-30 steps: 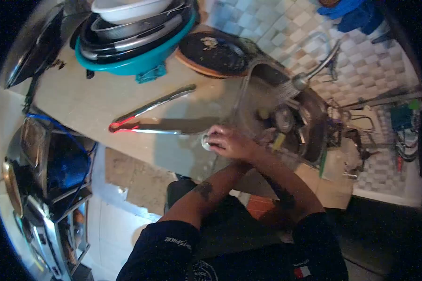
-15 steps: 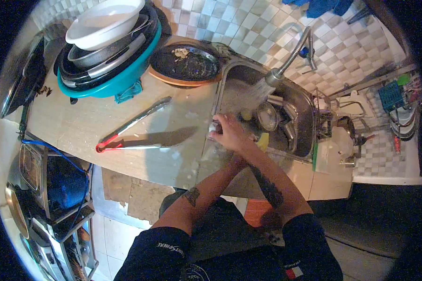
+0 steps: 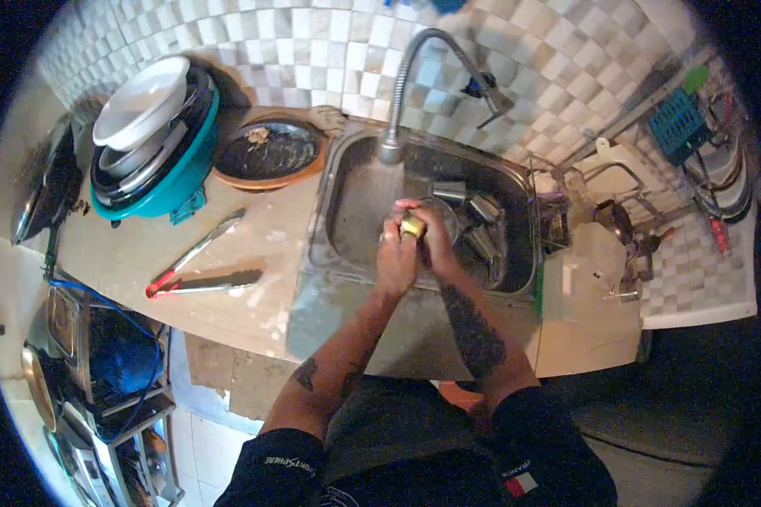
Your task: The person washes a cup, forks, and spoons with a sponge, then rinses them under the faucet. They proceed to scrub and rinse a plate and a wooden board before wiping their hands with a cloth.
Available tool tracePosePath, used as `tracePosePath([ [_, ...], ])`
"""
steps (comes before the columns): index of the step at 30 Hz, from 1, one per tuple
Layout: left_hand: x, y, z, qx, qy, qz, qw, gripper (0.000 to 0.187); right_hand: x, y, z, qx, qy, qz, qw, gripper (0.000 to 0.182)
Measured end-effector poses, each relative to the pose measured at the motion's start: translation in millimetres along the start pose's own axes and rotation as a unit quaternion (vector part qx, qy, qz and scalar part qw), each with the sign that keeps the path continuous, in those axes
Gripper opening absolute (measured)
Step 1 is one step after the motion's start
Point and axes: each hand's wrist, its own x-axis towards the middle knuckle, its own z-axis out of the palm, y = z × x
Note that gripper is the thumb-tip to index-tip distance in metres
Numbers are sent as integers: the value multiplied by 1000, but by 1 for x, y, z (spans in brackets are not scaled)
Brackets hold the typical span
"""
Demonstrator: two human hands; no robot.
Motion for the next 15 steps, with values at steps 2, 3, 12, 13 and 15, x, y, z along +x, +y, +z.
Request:
tracePosePath([
  [2, 1, -9, 20, 71, -19, 40, 997, 24, 0, 74, -34, 63, 13, 67, 996, 38],
  [3, 1, -12, 28, 104, -33, 59, 992, 24, -8, 61, -37, 154, -6, 114, 981, 39],
  [12, -23, -48, 9, -19, -172, -201, 964, 29, 9, 76, -105, -340, 97, -7, 935, 32],
  [13, -26, -52, 3, -85, -132, -240, 958, 31, 9, 73, -109, -483, 124, -58, 865, 33],
  [15, -32, -51, -6, -174, -21, -223, 959, 32, 17, 67, -124, -579, 85, -31, 811, 38],
])
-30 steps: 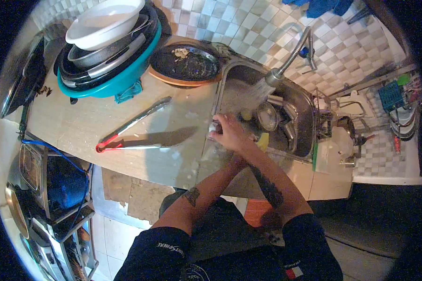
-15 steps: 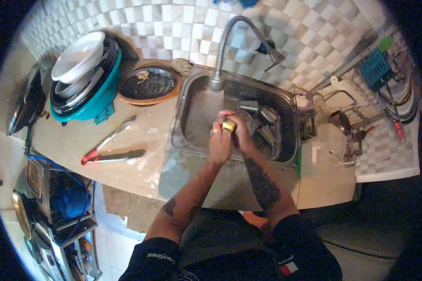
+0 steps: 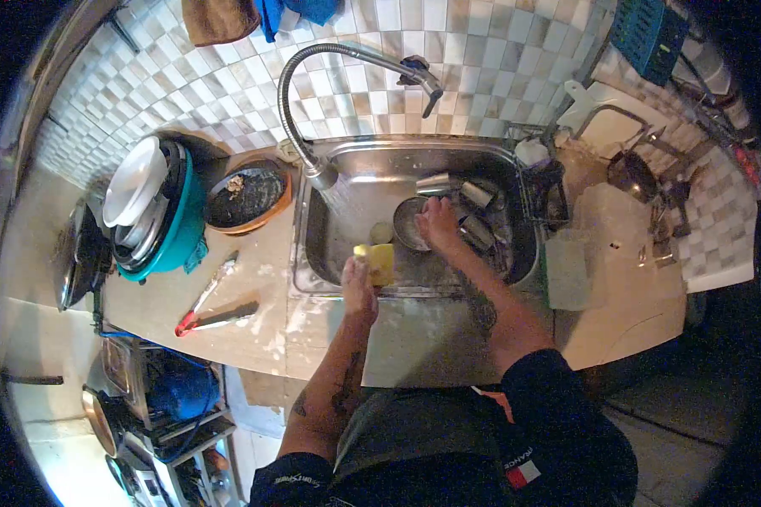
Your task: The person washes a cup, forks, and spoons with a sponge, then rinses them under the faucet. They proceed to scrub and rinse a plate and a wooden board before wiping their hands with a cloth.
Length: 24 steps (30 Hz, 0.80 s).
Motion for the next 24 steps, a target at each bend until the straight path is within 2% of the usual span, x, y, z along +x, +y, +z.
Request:
tracePosePath([
  [2, 14, -21, -41, 240, 11, 100, 965, 33, 10, -3, -1, -88, -25, -30, 995, 41],
  [3, 9, 1, -35, 78, 31, 12, 996, 34, 15, -10, -1, -120, -26, -54, 991, 42],
  [4, 6, 19, -31, -87, 50, -75, 992, 34, 19, -24, -11, -153, -27, -78, 985, 42],
  [5, 5, 28, -32, -93, 47, -73, 992, 36, 22, -42, -19, -129, -104, -105, 981, 39],
  [8, 3, 42, -39, -104, 39, -71, 991, 38, 16, -67, 42, -213, -202, -307, 905, 38],
  [11, 4, 52, -42, -85, 8, -59, 995, 38, 10, -61, 103, -309, -245, -338, 854, 36],
  [12, 1, 62, -41, -91, -19, -62, 994, 36, 18, -66, 106, -294, -261, -280, 876, 34],
  [14, -9, 78, -44, -58, 34, -77, 995, 33, 23, -84, 100, -259, -302, -162, 903, 30],
  [15, -10, 81, -56, -28, 14, -76, 997, 39, 23, -109, 66, -175, -281, -65, 941, 28],
  [16, -10, 83, -66, -1, -7, -74, 997, 44, 32, -100, 95, -22, -280, -23, 960, 28],
  [17, -9, 86, -73, 22, -28, -70, 997, 49, 47, -77, 144, 129, -270, 18, 954, 28],
  [19, -5, 100, -72, -55, -11, -72, 996, 42, 67, -78, 144, 253, -135, -121, 950, 32],
  [20, -3, 106, -71, -93, -3, -74, 993, 38, 72, -79, 145, 348, -159, -110, 917, 33],
  [21, -2, 115, -70, -99, -12, -72, 992, 40, 73, -100, 113, 441, -189, -76, 874, 35],
  [24, 6, 136, -65, -118, -42, -60, 990, 45, 65, -161, 27, 583, -216, -12, 783, 43],
])
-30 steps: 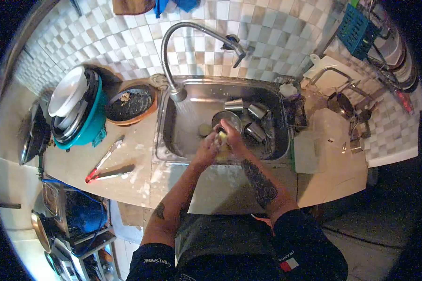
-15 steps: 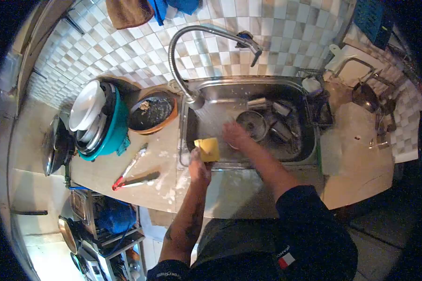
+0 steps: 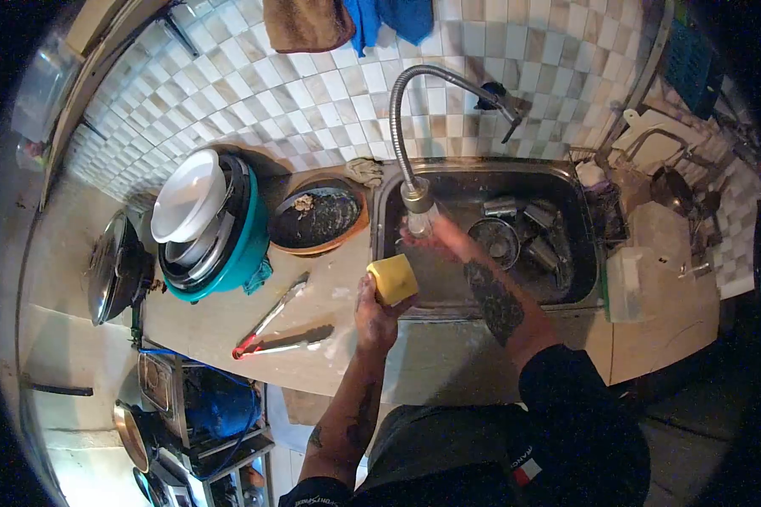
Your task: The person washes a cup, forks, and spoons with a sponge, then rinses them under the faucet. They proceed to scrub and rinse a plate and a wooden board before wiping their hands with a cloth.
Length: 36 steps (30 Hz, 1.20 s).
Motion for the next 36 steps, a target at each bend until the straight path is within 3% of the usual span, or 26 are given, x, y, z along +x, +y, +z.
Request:
tracePosePath([
  [3, 7, 6, 0, -12, -38, 35, 999, 46, -7, -42, 20, -21, 54, -51, 997, 53],
  [5, 16, 5, -3, 4, -69, 74, 995, 44, -5, -21, 17, -145, 117, -114, 976, 65],
  [9, 27, 10, -3, 58, -94, 131, 985, 40, -21, -45, 25, -376, 216, -138, 890, 81],
  [12, 27, 4, -12, 70, -97, 136, 983, 38, -7, 12, 2, -475, 232, -235, 816, 82],
  [15, 32, -10, -25, 143, -70, 186, 970, 32, -12, 39, -26, -494, 17, -165, 853, 81],
  [17, 22, -14, -27, 114, -26, 183, 976, 25, 0, 53, -27, -483, 52, -221, 846, 80],
  [20, 28, -14, -20, 54, 59, 133, 988, 20, -15, 39, -20, -446, 26, -134, 885, 81],
  [21, 33, -18, -20, 83, 54, 164, 982, 21, -22, 20, -16, -430, 8, -78, 899, 82],
  [24, 50, -19, -16, 244, 26, 139, 959, 21, -50, -56, 16, -405, -70, -122, 903, 76],
  [25, 66, -36, -22, 235, 31, 146, 961, 18, -57, -74, 25, -392, -87, -136, 906, 73],
  [28, 69, -45, -18, 90, -22, 21, 995, 20, -66, -102, 36, -413, -131, -170, 885, 64],
  [30, 73, -62, -13, 40, -24, 8, 999, 21, -74, -108, 30, -504, -154, -173, 832, 57],
  [32, 73, -76, -7, -1, -28, 2, 1000, 21, -79, -101, 24, -529, -112, -129, 831, 42],
  [35, 48, -63, 31, 59, 60, -4, 996, 17, -83, -93, 20, -530, -47, -90, 842, 32],
  [36, 49, -73, 31, 81, 35, 42, 995, 16, -81, -87, 18, -528, -22, -55, 847, 30],
])
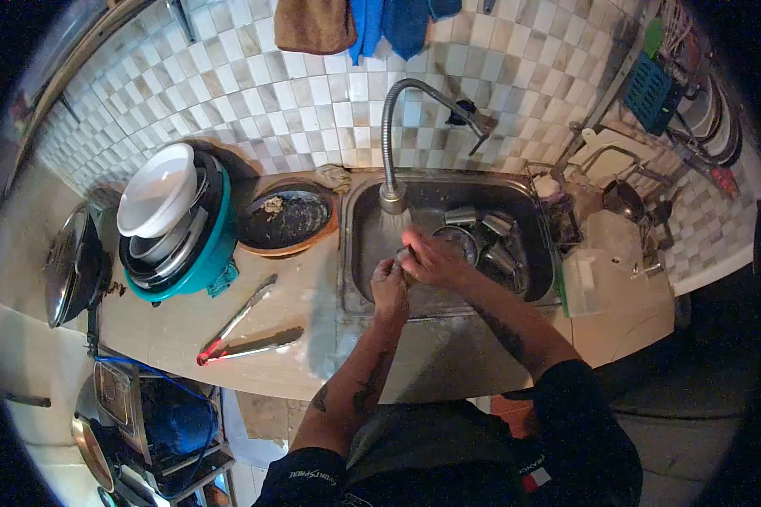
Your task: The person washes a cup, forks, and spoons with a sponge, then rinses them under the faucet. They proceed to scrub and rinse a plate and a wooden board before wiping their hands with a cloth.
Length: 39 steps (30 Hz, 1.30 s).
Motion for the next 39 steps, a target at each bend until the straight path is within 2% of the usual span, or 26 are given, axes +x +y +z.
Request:
tracePosePath([
  [4, 1, -22, 10, 58, 20, 102, 993, 14, 13, 28, 41, 34, -9, 188, 982, 31],
  [5, 2, -18, 16, 68, 52, 104, 991, 13, 12, 33, 39, 182, -42, 223, 957, 37],
  [6, 6, -16, 17, 166, 22, 251, 953, 12, 11, 24, 24, 326, -73, 255, 907, 44],
  [8, 15, -8, 8, 345, -40, 511, 786, 11, -1, 48, 35, 332, -56, 135, 932, 51],
  [9, 17, -2, 7, 379, -109, 470, 789, 12, -12, 97, 60, 182, -6, -21, 983, 51],
  [11, 27, 15, 10, 469, -177, 510, 700, 13, -16, 122, 73, 36, 35, -123, 991, 48],
  [13, 34, 19, 12, 536, -201, 526, 629, 18, -10, 107, 63, 58, 14, -25, 998, 43],
  [16, 41, -12, 15, 525, -146, 370, 753, 15, -3, 89, 46, 64, -9, 78, 995, 37],
  [18, 45, -27, 18, 307, -179, 187, 916, 15, -2, 112, 55, 48, 2, 90, 995, 38],
  [19, 41, -27, 22, 184, -188, 84, 961, 15, -4, 118, 56, 36, 12, 85, 996, 40],
  [21, 27, -7, 19, -11, -214, -50, 976, 18, -16, 120, 52, 90, 119, -9, 989, 36],
  [22, 22, 6, 14, -107, -224, -116, 962, 19, -20, 118, 47, 105, 161, -5, 981, 36],
  [23, 30, -5, 3, 34, -271, 48, 961, 20, -23, 116, 41, 120, 202, -2, 972, 37],
  [24, 30, -3, 0, 164, -263, 218, 925, 22, -27, 116, 39, 127, 226, 53, 964, 38],
  [25, 25, -7, -1, 55, -230, 147, 960, 22, -26, 115, 40, 102, 225, 70, 966, 38],
  [28, 12, -2, 4, 280, -115, 270, 914, 22, -23, 116, 45, -40, 170, 51, 983, 34],
  [29, 7, -2, 17, 237, -100, 225, 940, 23, -26, 112, 53, -81, 173, 36, 981, 35],
  [30, 13, -7, 27, 80, -116, 95, 985, 24, -28, 107, 62, -125, 177, 21, 976, 35],
  [31, 19, -10, 37, -89, -89, -31, 992, 24, -31, 103, 65, -170, 182, 8, 969, 37],
  [32, 15, -14, 40, 26, -108, 23, 994, 19, -31, 119, 68, -81, 108, 52, 989, 34],
  [33, 3, 2, 52, 139, -125, 79, 979, 13, -30, 152, 77, 8, 33, 96, 995, 31],
  [35, -2, 10, 54, 321, -193, 237, 896, 8, -36, 159, 70, 107, -14, 39, 993, 28],
  [36, 5, 9, 45, 386, -241, 335, 825, 8, -46, 135, 47, 113, 13, -60, 992, 27],
  [37, 13, 8, 37, 443, -284, 427, 736, 9, -48, 126, 39, 204, -9, -42, 978, 27],
  [38, 23, 8, 33, 466, -306, 473, 682, 11, -50, 118, 31, 292, -27, -22, 956, 28],
  [39, 34, 8, 30, 487, -327, 517, 623, 13, -48, 117, 32, 450, -93, 117, 880, 31],
])
